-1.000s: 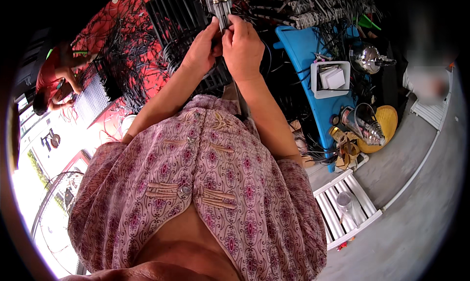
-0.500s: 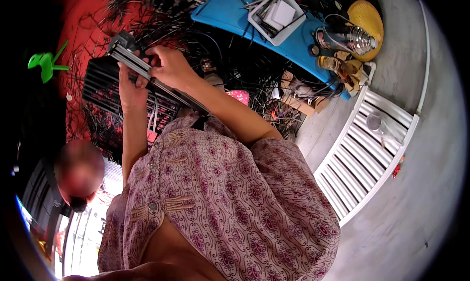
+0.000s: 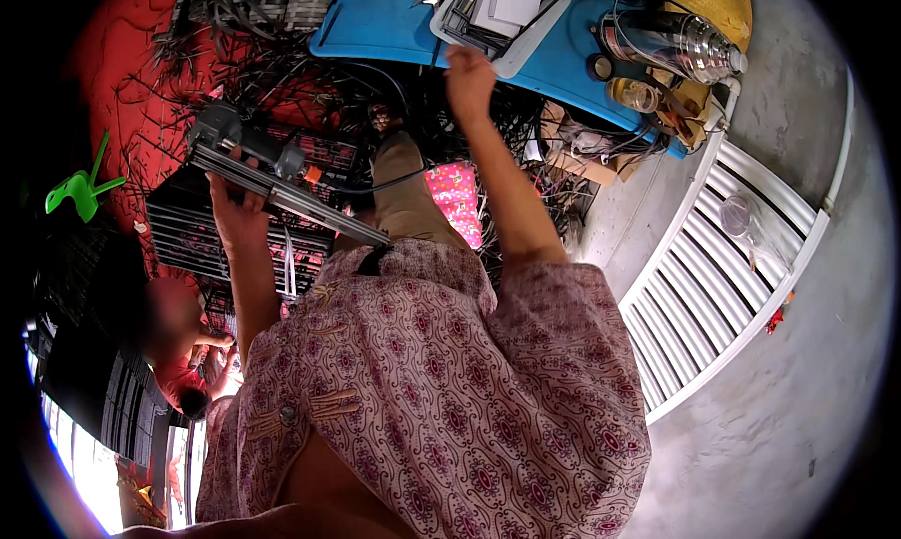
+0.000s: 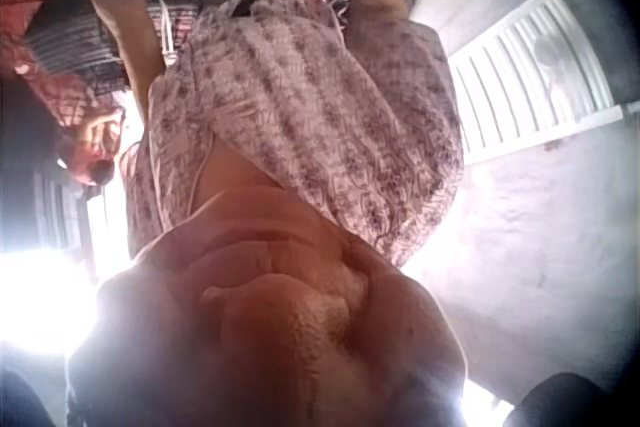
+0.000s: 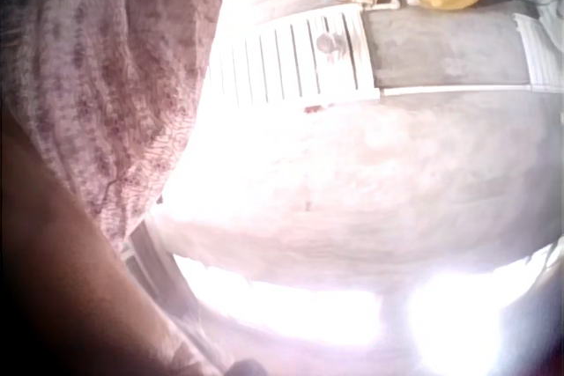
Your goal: The person assembles a black plastic basket using a cordless nail gun. They align the basket frame and drive nails into the joints to secure the structure. The person also uses pliers to trim excess material from the basket frame. The task is performed in a workshop environment with piles of materials visible.
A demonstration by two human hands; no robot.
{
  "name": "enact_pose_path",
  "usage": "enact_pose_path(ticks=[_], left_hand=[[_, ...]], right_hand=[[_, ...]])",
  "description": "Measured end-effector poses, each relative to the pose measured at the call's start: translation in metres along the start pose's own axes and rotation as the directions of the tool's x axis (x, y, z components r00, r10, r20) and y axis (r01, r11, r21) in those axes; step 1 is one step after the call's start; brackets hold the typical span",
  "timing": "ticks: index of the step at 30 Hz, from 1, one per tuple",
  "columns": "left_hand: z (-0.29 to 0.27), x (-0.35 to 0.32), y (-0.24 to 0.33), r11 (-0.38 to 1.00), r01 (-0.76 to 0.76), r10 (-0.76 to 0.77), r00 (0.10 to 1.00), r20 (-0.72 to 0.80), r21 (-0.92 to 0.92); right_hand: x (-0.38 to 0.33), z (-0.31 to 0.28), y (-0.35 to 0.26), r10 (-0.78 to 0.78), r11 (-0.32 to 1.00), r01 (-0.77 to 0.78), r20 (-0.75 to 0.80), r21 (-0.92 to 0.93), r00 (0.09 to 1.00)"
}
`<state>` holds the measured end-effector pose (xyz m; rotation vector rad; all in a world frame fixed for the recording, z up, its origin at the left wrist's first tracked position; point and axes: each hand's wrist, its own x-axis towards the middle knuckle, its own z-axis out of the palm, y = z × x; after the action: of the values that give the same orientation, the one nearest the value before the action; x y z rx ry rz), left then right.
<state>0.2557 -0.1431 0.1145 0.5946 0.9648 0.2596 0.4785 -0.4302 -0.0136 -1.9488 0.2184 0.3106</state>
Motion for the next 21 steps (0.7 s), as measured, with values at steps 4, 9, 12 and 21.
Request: enact_pose_path(ticks=[4, 9, 12, 21], left_hand=[[0.013, -0.006, 0.006, 0.999, -0.003, 0.009, 0.993, -0.122, 0.045], [0.02, -0.004, 0.004, 0.998, -0.002, 0.013, 0.982, -0.187, 0.058], [0.021, -0.003, 0.006, 0.999, -0.007, 0.014, 0.987, -0.158, 0.047], [0.015, 0.003, 0.007, 1.0, -0.007, 0.007, 0.995, -0.102, -0.003]], right_hand=[[0.082, -0.018, 0.035, -0.291, 0.834, 0.254, 0.001, -0.49, 0.957], [0.139, 0.015, 0.058, -0.334, 0.494, 0.394, 0.249, -0.775, 0.909], [0.151, 0.029, 0.067, -0.214, 0.255, 0.468, 0.423, -0.846, 0.88], [0.155, 0.019, 0.055, -0.233, 0.291, 0.565, 0.516, -0.772, 0.824]])
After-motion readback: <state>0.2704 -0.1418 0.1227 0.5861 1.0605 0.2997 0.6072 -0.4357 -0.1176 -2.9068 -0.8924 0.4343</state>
